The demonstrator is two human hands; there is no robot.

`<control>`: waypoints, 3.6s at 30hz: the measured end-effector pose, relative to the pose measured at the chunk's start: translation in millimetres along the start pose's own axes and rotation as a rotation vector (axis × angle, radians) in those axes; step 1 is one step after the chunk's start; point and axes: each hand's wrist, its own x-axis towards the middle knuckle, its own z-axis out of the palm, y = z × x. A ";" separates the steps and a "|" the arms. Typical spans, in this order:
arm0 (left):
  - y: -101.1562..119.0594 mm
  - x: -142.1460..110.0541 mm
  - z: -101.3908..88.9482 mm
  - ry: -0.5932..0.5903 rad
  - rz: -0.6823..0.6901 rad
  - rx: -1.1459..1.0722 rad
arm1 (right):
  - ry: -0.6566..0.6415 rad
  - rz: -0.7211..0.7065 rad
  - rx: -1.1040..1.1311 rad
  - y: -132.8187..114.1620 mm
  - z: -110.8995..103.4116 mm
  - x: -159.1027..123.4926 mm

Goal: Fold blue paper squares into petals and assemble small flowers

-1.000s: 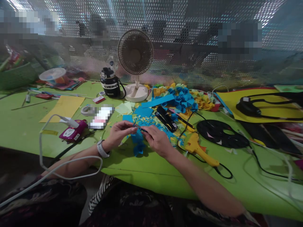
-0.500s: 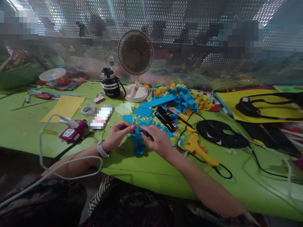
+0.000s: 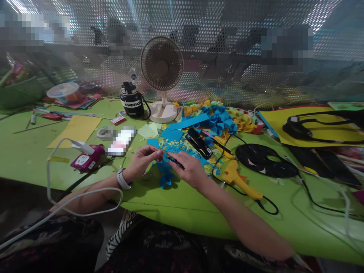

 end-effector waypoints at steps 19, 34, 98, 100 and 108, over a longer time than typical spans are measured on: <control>-1.6 -1.1 -1.3 -0.024 -0.008 -0.003 | -0.064 0.043 0.030 -0.8 -1.4 1.9; 2.9 -2.3 1.0 0.005 -0.018 0.013 | -0.112 0.093 0.004 -2.4 -0.7 -0.5; 6.1 2.0 -8.0 -0.113 0.345 0.550 | -0.122 0.135 -0.402 30.0 -11.1 5.7; 3.5 2.3 -10.0 -0.129 0.397 0.599 | -0.050 0.033 -0.341 18.1 -11.4 7.5; -10.1 2.0 -16.2 -0.207 0.687 0.897 | 0.083 -0.253 -0.398 -4.5 -3.2 5.9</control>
